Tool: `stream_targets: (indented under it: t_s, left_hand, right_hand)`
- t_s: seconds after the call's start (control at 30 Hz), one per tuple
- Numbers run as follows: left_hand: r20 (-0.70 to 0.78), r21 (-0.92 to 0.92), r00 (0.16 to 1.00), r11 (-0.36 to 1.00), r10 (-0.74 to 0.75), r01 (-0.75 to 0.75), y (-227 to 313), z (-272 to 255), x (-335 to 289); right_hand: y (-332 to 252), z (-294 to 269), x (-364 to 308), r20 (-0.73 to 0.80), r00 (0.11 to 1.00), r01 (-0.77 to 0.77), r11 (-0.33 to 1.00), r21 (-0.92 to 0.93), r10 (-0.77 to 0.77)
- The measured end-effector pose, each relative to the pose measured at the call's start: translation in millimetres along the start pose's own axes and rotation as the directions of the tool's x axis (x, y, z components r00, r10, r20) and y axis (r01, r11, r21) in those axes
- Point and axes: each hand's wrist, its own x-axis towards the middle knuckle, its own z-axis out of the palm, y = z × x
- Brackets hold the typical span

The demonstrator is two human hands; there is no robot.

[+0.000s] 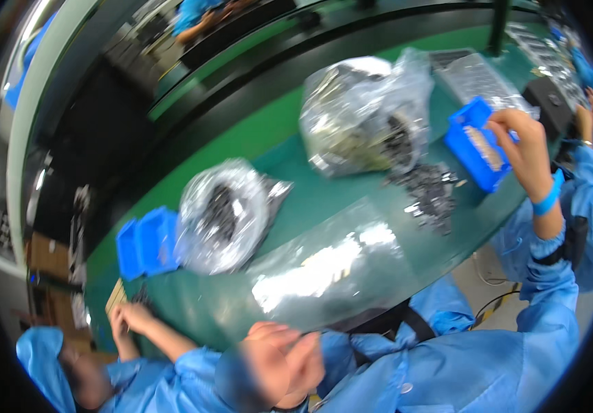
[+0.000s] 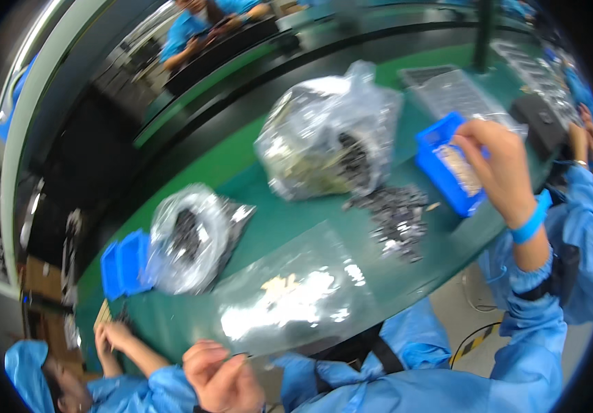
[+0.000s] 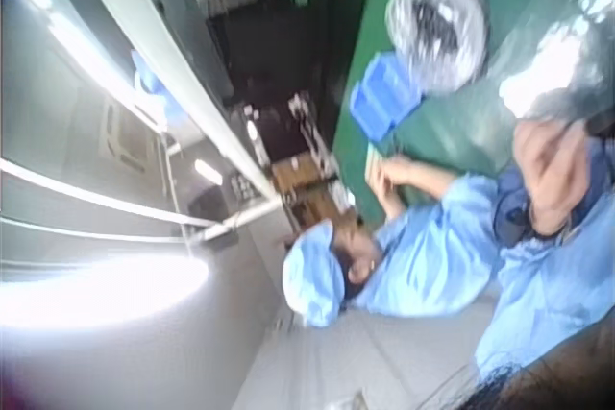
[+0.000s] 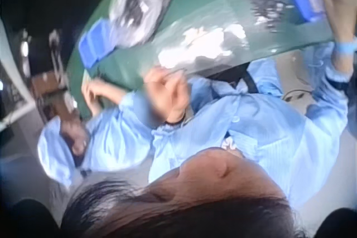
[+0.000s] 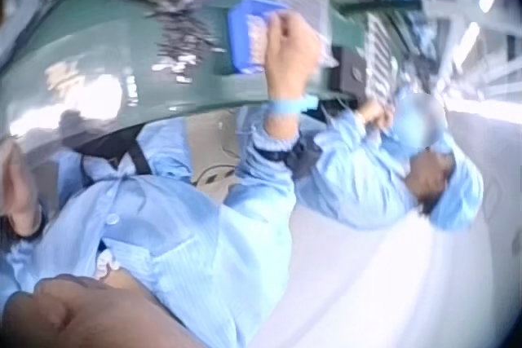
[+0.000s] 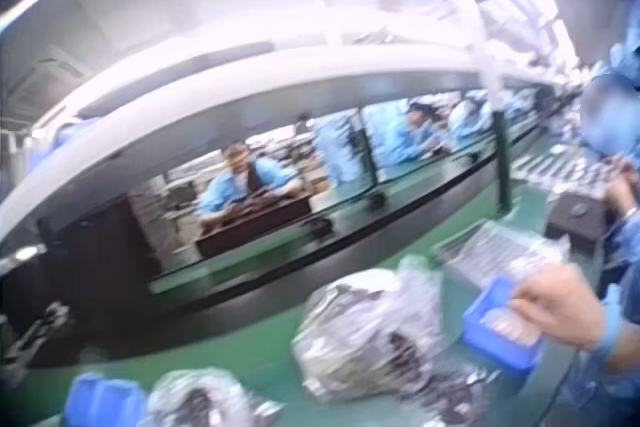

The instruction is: Assembling small components at a factory workstation.

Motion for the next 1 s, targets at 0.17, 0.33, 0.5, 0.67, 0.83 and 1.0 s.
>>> stream_targets:
  t_s: [0.17,0.33,0.5,0.67,0.83,1.0]
  left_hand:
    - [0.011,0.156,0.982,0.969,0.191,-0.190,-4.8,-10.4,-23.8]
    - [0.118,0.174,0.946,0.932,0.303,-0.320,-9.7,-5.1,-25.6]
    - [0.073,0.188,0.926,0.907,0.371,-0.378,-9.9,-12.5,-11.6]
    - [0.018,0.242,0.944,0.915,0.328,-0.323,-19.3,-11.1,-7.7]
    - [0.089,0.154,0.963,0.952,0.253,-0.264,-13.5,-8.7,-3.5]
    - [0.292,-0.397,0.849,0.751,-0.441,0.527,-19.0,38.2,-27.3]
  right_hand:
    - [-106.2,27.0,-12.4,0.213,0.940,0.071,0.763,0.642,-0.267]
    - [-148.6,45.8,-18.6,0.257,0.855,0.004,0.502,0.865,-0.450]
    - [-129.5,56.4,-4.9,0.108,0.922,0.196,0.688,0.699,-0.373]
    - [-90.5,81.9,-20.2,0.380,0.773,0.418,0.859,0.295,-0.507]
    - [-95.0,99.1,-42.3,0.439,0.696,0.538,0.818,0.205,-0.568]
    - [-91.0,115.7,-56.1,0.478,0.654,0.571,0.797,0.197,-0.586]
